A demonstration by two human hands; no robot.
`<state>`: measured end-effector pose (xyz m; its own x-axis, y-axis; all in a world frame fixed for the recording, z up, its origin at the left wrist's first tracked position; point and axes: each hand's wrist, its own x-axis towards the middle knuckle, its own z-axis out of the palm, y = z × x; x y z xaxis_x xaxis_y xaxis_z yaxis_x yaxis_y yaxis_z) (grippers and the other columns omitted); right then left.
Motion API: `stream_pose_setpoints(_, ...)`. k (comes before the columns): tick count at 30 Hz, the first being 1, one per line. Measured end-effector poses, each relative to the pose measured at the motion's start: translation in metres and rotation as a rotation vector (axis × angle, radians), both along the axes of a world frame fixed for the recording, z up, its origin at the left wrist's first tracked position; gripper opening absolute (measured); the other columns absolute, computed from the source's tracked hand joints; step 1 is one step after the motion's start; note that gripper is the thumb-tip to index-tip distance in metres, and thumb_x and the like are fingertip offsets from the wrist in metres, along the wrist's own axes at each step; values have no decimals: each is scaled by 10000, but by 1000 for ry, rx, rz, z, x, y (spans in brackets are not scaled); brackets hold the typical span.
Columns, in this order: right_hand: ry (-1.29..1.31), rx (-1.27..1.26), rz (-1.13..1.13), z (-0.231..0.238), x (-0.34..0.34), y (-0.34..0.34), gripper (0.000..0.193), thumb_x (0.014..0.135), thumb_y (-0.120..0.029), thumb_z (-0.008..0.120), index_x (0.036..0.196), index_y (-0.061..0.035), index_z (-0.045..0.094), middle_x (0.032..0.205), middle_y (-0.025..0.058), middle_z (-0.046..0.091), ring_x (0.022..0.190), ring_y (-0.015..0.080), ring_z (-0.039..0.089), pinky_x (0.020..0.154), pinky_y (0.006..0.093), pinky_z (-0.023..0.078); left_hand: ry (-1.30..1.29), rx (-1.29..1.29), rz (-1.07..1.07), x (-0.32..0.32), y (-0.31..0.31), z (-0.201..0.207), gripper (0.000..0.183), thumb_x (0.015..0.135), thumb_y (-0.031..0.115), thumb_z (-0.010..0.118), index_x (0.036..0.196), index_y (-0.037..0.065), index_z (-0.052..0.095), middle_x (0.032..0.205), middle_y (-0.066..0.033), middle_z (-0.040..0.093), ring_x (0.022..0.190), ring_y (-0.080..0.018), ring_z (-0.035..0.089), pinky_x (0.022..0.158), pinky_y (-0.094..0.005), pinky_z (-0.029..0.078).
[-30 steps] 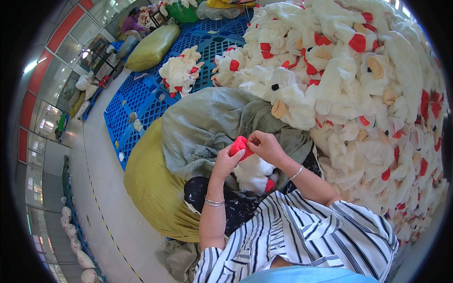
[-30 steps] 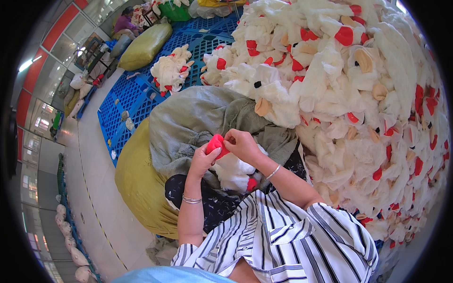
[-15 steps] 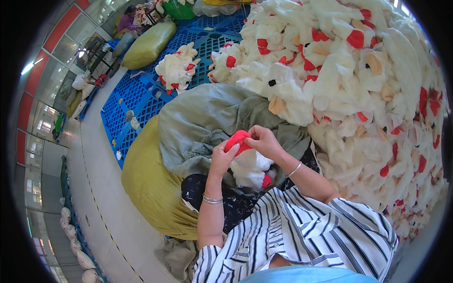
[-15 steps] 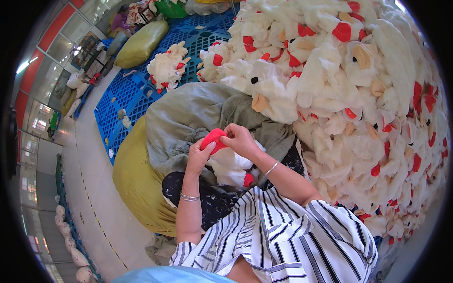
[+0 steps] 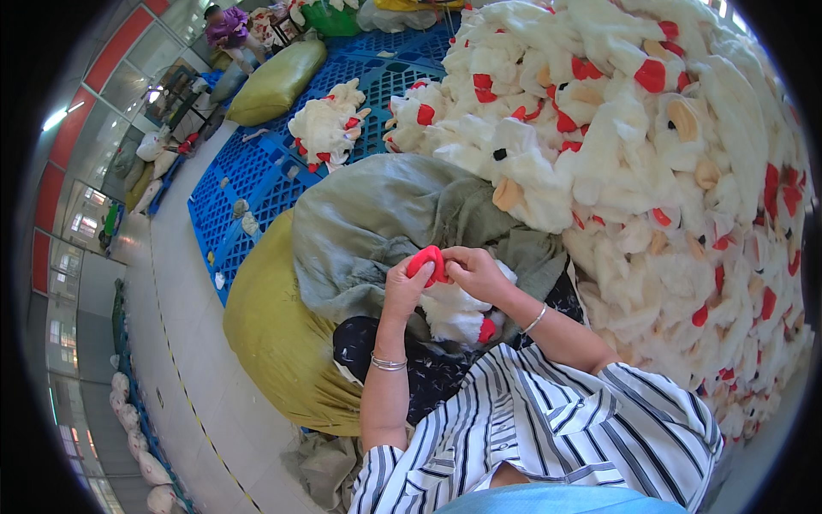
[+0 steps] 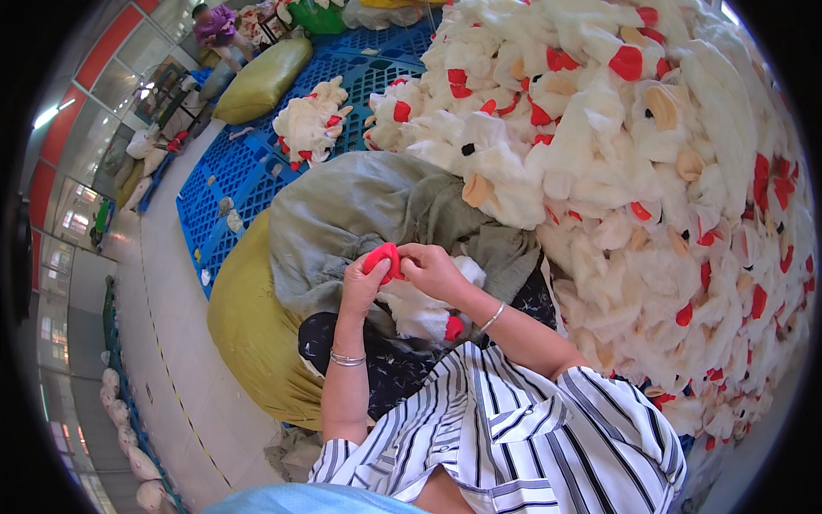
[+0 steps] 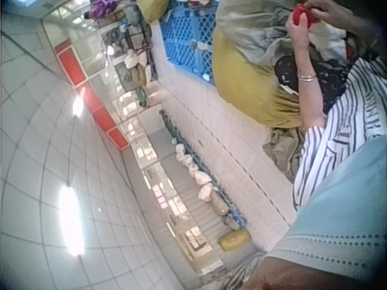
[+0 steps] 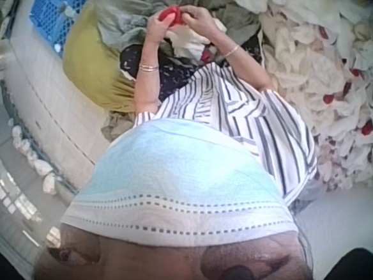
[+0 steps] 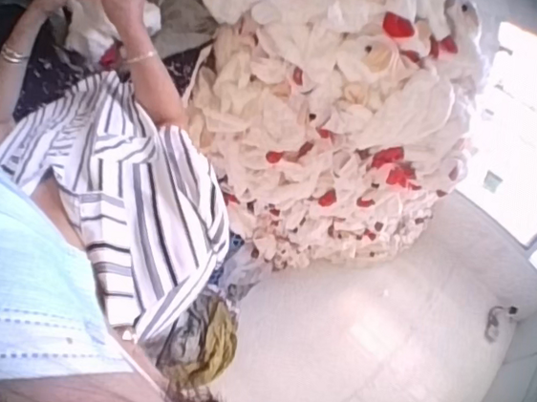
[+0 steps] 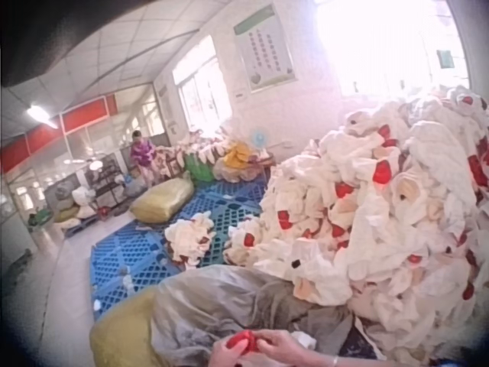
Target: The person sits on the floor and repeatedly handles white stuffed toys, turning them inside out and adjusting red fabric pieces on the feet. The person manipulates the toys by hand, flipping and reshaping them while surrounded by large piles of similar items.
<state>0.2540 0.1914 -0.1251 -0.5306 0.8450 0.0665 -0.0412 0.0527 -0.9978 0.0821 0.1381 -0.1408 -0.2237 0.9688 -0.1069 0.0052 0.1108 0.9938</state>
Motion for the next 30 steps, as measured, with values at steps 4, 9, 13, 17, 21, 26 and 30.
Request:
stream_pose_setpoints(4,104,-181,64,-8,2,6,179,873,-40,579,985,65,671,772,20,657,679,96,584,646,251,498,-11,-4,-34,1,-3,9,220,910,159,680,1080,22,706,891,40,666,762,-31,572,704,-206,484)
stream_pose_setpoints(9,-7,-107,18,-17,6,14,167,857,-71,631,962,51,673,743,32,657,680,71,586,621,244,491,-9,-13,-96,0,-5,4,216,914,145,674,1082,12,704,898,35,668,797,-37,574,741,-218,488)
stream_pose_setpoints(13,-121,13,-133,-7,20,39,118,829,-84,654,874,25,645,678,28,625,590,58,587,491,233,476,-22,-16,-132,6,-7,18,171,915,161,677,1022,30,702,834,51,637,722,-25,535,658,-202,440)
stream_pose_setpoints(17,-137,28,-104,0,23,37,82,824,-71,602,840,8,589,678,27,597,541,65,563,456,231,475,-38,-28,-100,4,-5,17,124,921,191,673,918,68,685,698,73,563,557,-7,446,505,-181,347)
stream_pose_setpoints(21,-77,-3,-71,-12,22,37,41,828,-48,551,825,-7,553,683,0,552,533,57,507,454,228,425,-40,12,-120,0,-5,10,114,921,183,670,938,70,671,694,70,556,550,-12,445,508,-178,351)
stream_pose_setpoints(26,-43,-132,22,-13,17,34,86,817,19,473,847,-21,544,802,-28,545,733,45,490,621,219,410,-74,-39,-203,3,-6,15,107,903,167,688,932,76,639,721,65,562,574,-10,460,526,-178,362)
stream_pose_setpoints(30,54,-64,-7,-10,11,34,58,842,2,490,869,-35,526,798,-30,520,765,52,472,645,219,411,21,-82,-285,6,-7,22,148,871,179,725,902,92,610,725,70,554,595,-10,462,546,-185,371)
